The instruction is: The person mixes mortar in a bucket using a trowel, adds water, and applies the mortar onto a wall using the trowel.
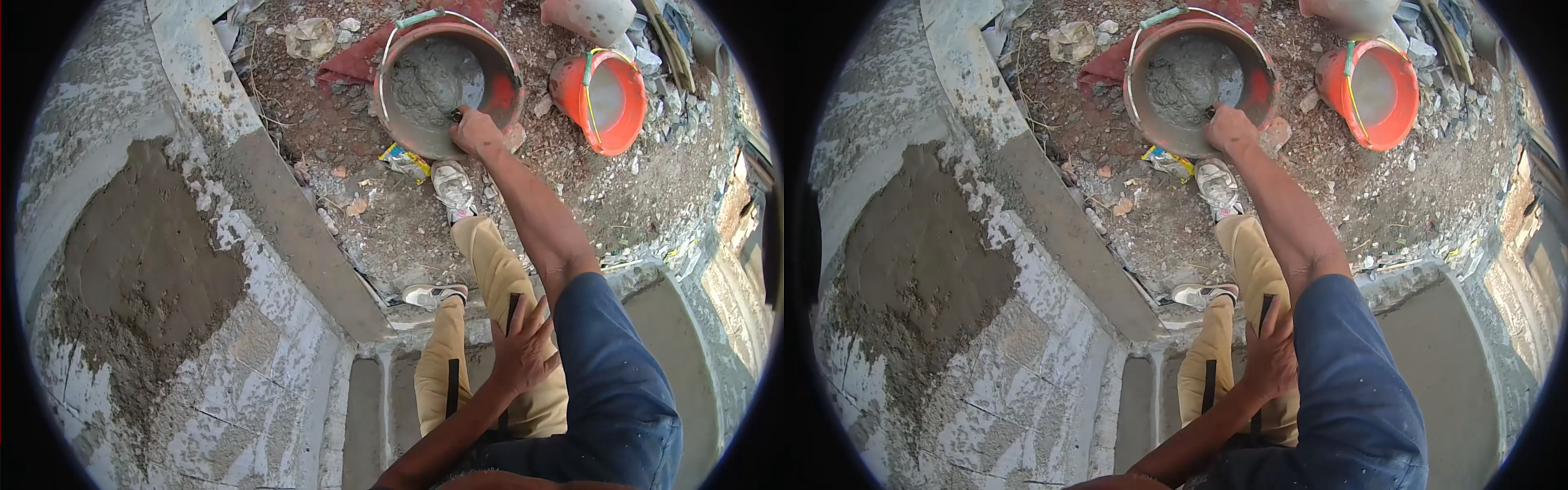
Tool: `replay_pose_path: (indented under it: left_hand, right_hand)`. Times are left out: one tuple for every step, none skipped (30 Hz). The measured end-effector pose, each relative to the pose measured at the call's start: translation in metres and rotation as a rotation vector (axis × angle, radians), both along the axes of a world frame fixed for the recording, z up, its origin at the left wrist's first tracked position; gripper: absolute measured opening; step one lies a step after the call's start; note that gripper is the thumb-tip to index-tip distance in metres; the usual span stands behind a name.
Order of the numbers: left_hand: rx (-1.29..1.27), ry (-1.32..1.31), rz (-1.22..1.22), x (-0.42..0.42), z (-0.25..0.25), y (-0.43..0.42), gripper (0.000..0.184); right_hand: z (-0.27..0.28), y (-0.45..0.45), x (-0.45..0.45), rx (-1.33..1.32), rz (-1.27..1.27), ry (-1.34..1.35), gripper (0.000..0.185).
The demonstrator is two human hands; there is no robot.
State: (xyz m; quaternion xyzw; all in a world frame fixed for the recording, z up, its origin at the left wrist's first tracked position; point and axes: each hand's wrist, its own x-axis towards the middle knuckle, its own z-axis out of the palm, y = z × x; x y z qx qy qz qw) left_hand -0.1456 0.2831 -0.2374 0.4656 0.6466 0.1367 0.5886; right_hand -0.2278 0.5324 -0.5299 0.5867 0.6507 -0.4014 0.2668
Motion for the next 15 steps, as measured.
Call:
replay_pose_path:
  left_hand:
    - [-0.004, 0.004, -0.036, 0.002, -0.002, -0.002, 0.072]
    - [-0.005, 0.010, -0.073, 0.003, -0.002, 0.000, 0.072]
    - [0.005, 0.015, -0.059, 0.004, -0.002, 0.001, 0.071]
    - [0.017, 0.020, -0.046, 0.005, -0.002, 0.003, 0.070]
    - [0.029, 0.024, -0.033, 0.006, -0.002, 0.005, 0.069]
    - [0.038, 0.008, -0.021, 0.007, -0.004, 0.005, 0.069]
    - [0.044, -0.008, -0.008, 0.008, -0.005, 0.004, 0.069]
    - [0.048, -0.023, 0.006, 0.008, -0.006, 0.002, 0.069]
    - [0.035, -0.016, -0.028, 0.008, -0.006, 0.000, 0.069]
    - [0.022, -0.008, -0.062, 0.007, -0.006, -0.003, 0.068]
    - [0.009, -0.001, -0.098, 0.005, -0.005, -0.004, 0.068]
    - [0.015, 0.004, -0.083, 0.005, -0.004, -0.003, 0.067]
    - [0.024, 0.011, -0.065, 0.006, -0.003, -0.002, 0.065]
    - [0.033, 0.020, -0.045, 0.005, -0.003, -0.001, 0.064]
    - [0.043, 0.018, -0.059, 0.006, -0.004, -0.005, 0.064]
  right_hand:
    - [-0.004, -0.003, 0.000, 0.005, -0.033, 0.037, 0.050]
    - [-0.006, -0.004, 0.001, -0.003, -0.051, 0.048, 0.051]
    - [-0.007, -0.005, 0.002, -0.009, -0.069, 0.062, 0.052]
    - [-0.009, -0.004, 0.003, -0.014, -0.089, 0.075, 0.054]
    - [-0.011, -0.005, 0.004, -0.013, -0.098, 0.095, 0.054]
    - [-0.013, -0.006, 0.006, -0.011, -0.107, 0.114, 0.054]
    - [-0.015, -0.008, 0.008, -0.011, -0.116, 0.132, 0.055]
    - [-0.013, -0.008, 0.007, -0.005, -0.126, 0.143, 0.055]
    - [-0.008, -0.008, 0.006, -0.003, -0.135, 0.155, 0.056]
    - [-0.003, -0.008, 0.002, -0.001, -0.146, 0.168, 0.056]
    - [-0.002, -0.008, -0.003, 0.006, -0.144, 0.181, 0.056]
    - [0.000, -0.005, -0.008, 0.017, -0.141, 0.194, 0.056]
    - [0.000, -0.001, -0.012, 0.030, -0.135, 0.208, 0.056]
    - [-0.005, 0.001, -0.011, 0.041, -0.144, 0.227, 0.056]
    - [-0.009, 0.000, -0.010, 0.050, -0.152, 0.247, 0.055]
